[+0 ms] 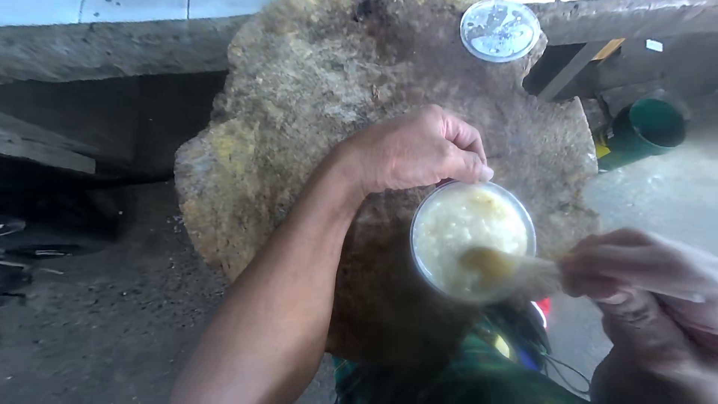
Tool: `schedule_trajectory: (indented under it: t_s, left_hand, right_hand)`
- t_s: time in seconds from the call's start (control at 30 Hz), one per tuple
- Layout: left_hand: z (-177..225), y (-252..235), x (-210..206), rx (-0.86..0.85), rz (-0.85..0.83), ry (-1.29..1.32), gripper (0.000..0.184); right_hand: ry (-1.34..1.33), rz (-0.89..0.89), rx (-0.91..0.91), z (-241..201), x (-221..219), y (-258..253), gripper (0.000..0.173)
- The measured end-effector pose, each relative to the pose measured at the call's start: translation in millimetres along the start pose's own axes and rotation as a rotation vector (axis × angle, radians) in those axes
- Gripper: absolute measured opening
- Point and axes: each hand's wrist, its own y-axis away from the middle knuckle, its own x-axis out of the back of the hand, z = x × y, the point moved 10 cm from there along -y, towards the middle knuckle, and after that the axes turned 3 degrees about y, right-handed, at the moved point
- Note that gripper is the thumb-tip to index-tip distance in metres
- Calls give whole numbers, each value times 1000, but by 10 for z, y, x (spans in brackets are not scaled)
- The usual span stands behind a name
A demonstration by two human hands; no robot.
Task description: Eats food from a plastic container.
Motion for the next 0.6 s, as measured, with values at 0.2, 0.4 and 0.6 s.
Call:
schedule_trajectory:
  t_s: [0.2, 0.4, 0.6]
  left_hand:
    - [-14, -4, 5, 13, -2, -13, 17]
    - [-8, 4, -2, 16, -1, -5, 17]
    - [2, 1, 1, 17, 3, -32, 17]
  right_hand:
    - [-73, -99, 2, -89, 14, -56, 29]
    - [-37, 62, -58, 8, 64, -2, 25]
    - [-24, 24, -48, -45, -109, 5, 25]
